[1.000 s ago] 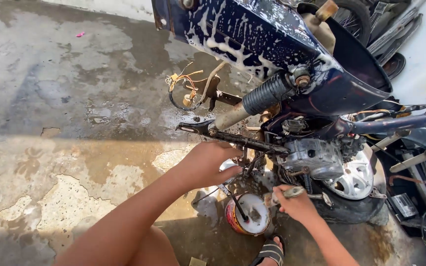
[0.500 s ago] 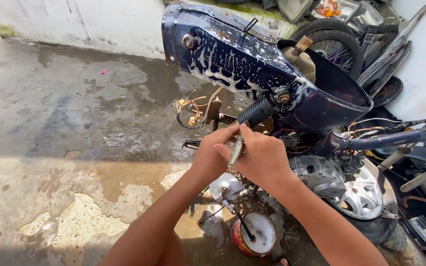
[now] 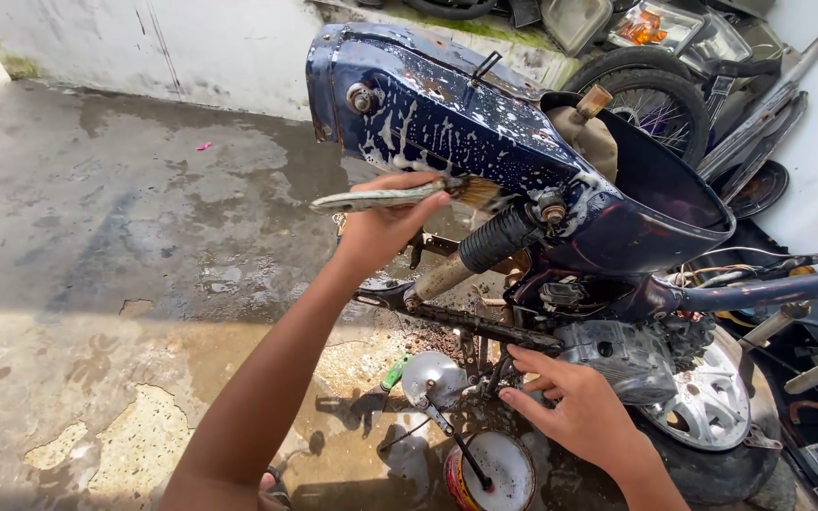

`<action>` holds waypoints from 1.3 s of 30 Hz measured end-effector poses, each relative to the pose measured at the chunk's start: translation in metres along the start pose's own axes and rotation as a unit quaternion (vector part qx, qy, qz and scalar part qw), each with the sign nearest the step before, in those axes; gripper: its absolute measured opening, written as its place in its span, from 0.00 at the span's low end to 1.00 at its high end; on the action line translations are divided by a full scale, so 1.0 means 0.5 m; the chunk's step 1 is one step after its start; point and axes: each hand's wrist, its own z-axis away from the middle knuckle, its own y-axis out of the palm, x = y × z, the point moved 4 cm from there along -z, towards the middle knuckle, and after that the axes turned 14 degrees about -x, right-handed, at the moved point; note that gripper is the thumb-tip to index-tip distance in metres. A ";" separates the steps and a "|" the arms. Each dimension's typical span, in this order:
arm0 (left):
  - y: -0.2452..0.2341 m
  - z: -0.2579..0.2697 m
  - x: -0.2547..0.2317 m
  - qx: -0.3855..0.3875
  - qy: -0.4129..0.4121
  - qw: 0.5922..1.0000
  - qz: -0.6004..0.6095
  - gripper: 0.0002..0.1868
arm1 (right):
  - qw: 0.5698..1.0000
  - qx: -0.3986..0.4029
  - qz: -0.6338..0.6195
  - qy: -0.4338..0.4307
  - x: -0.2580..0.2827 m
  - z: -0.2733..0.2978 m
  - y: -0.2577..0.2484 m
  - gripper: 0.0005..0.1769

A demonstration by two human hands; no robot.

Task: Cleaning a motorcycle frame by scraping off debris and scrubbing with a brush and soapy water.

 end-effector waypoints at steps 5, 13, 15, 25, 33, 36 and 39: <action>0.044 0.017 0.039 -0.015 0.056 0.997 -0.043 0.12 | 0.997 0.020 -0.054 0.047 -0.029 0.015 0.011 0.37; 0.032 0.010 0.057 -0.015 0.204 0.979 0.023 0.17 | 0.993 0.029 -0.078 0.088 -0.044 0.004 -0.001 0.32; 0.016 0.016 0.088 -0.065 0.158 0.984 0.055 0.14 | 0.989 0.012 -0.090 0.119 -0.048 0.014 -0.004 0.31; 0.036 0.034 0.060 -0.095 0.161 0.982 0.016 0.14 | 0.982 0.038 -0.079 0.168 -0.036 0.028 -0.004 0.29; 0.040 0.018 0.065 -0.045 0.060 0.991 0.111 0.14 | 0.982 0.064 -0.063 0.169 -0.036 0.028 -0.008 0.28; 0.096 0.056 0.122 -0.009 0.090 0.993 0.079 0.13 | 0.986 0.044 -0.083 0.134 -0.036 0.026 -0.004 0.29; 0.059 0.031 0.093 -0.002 0.011 0.999 0.048 0.10 | 0.985 0.069 -0.084 0.131 -0.043 0.035 0.008 0.29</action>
